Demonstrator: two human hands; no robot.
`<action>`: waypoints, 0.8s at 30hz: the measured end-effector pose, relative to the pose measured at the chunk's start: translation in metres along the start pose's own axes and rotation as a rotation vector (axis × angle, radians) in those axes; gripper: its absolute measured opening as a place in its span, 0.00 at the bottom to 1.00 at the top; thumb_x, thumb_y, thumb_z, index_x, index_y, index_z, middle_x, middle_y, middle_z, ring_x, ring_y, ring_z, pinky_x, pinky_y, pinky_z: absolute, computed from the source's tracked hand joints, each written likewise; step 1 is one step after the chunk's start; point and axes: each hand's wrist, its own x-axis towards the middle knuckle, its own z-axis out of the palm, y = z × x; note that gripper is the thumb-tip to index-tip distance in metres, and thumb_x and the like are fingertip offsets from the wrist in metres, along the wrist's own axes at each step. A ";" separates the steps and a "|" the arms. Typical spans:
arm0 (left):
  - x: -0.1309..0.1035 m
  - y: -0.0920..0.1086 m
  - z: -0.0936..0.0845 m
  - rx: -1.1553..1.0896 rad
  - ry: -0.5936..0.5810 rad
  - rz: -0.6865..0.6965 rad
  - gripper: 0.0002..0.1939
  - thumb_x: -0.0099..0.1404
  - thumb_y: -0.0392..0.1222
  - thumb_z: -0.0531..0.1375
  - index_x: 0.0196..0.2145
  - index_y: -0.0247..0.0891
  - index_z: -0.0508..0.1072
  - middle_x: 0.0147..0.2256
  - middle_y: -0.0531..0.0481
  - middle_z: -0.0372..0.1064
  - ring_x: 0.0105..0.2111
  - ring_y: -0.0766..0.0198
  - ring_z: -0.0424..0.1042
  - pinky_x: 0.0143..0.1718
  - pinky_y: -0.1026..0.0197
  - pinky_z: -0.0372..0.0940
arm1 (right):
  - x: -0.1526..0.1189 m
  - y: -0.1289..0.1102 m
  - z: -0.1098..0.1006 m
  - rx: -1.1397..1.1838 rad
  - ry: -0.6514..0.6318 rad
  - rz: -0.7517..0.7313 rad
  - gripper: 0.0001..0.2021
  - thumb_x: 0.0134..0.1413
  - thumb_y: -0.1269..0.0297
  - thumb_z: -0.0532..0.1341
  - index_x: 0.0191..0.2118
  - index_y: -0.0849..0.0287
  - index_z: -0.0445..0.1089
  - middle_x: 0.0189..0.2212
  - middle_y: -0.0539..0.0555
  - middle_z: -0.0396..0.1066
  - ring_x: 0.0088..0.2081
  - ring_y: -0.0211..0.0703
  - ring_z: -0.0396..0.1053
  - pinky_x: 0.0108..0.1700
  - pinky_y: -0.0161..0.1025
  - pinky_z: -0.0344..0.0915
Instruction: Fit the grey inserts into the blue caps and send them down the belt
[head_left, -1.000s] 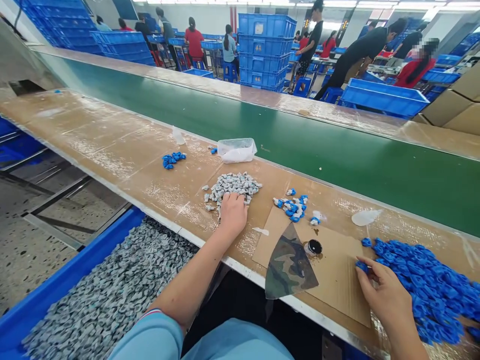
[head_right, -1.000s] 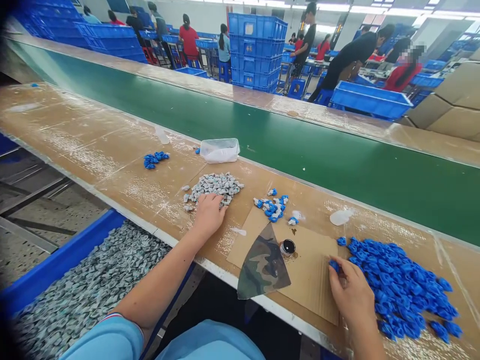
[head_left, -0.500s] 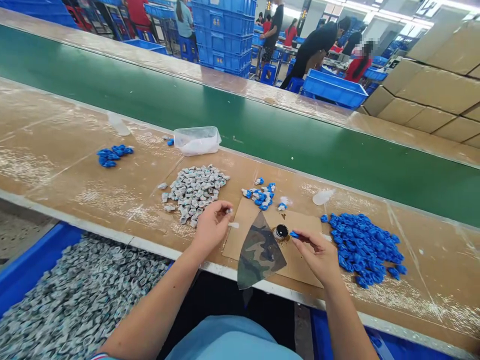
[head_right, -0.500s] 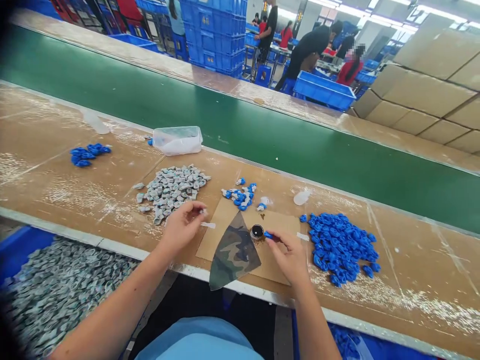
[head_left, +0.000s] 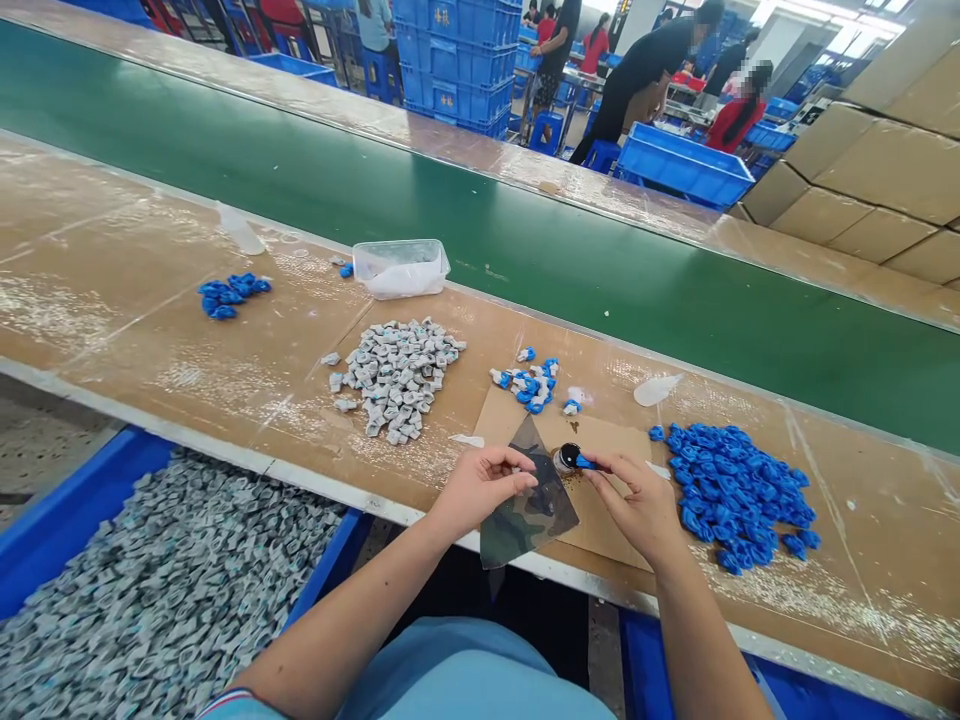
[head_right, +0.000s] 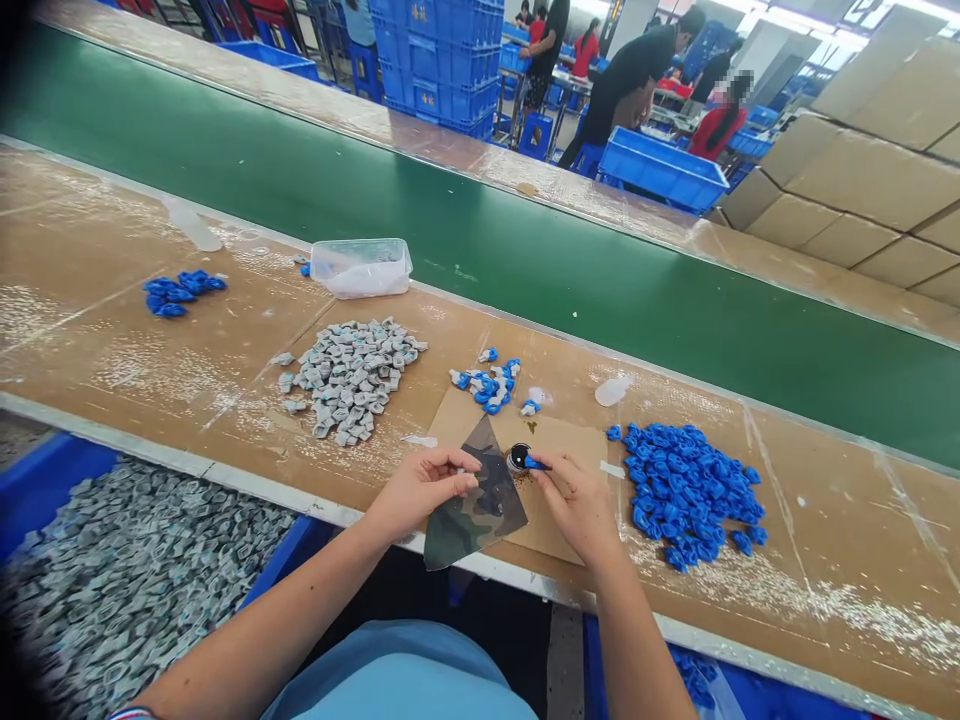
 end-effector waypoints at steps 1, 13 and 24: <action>0.000 -0.003 0.001 -0.020 -0.012 -0.016 0.14 0.46 0.43 0.69 0.32 0.36 0.76 0.24 0.53 0.70 0.25 0.68 0.67 0.30 0.64 0.64 | 0.000 0.000 0.000 -0.003 0.002 0.002 0.10 0.57 0.63 0.59 0.41 0.52 0.76 0.36 0.54 0.78 0.37 0.45 0.75 0.38 0.39 0.72; -0.001 -0.019 0.008 0.026 -0.017 0.074 0.13 0.54 0.41 0.64 0.39 0.38 0.78 0.39 0.47 0.72 0.35 0.64 0.72 0.44 0.57 0.69 | -0.009 -0.009 -0.003 0.095 0.044 0.013 0.08 0.55 0.64 0.61 0.40 0.52 0.76 0.34 0.53 0.78 0.34 0.42 0.75 0.37 0.38 0.72; -0.003 -0.017 0.013 -0.057 -0.117 0.041 0.16 0.51 0.38 0.67 0.39 0.36 0.73 0.34 0.49 0.74 0.36 0.64 0.73 0.41 0.61 0.68 | -0.012 -0.031 0.013 0.303 -0.075 0.013 0.07 0.53 0.65 0.62 0.38 0.51 0.77 0.34 0.53 0.79 0.36 0.44 0.75 0.40 0.41 0.74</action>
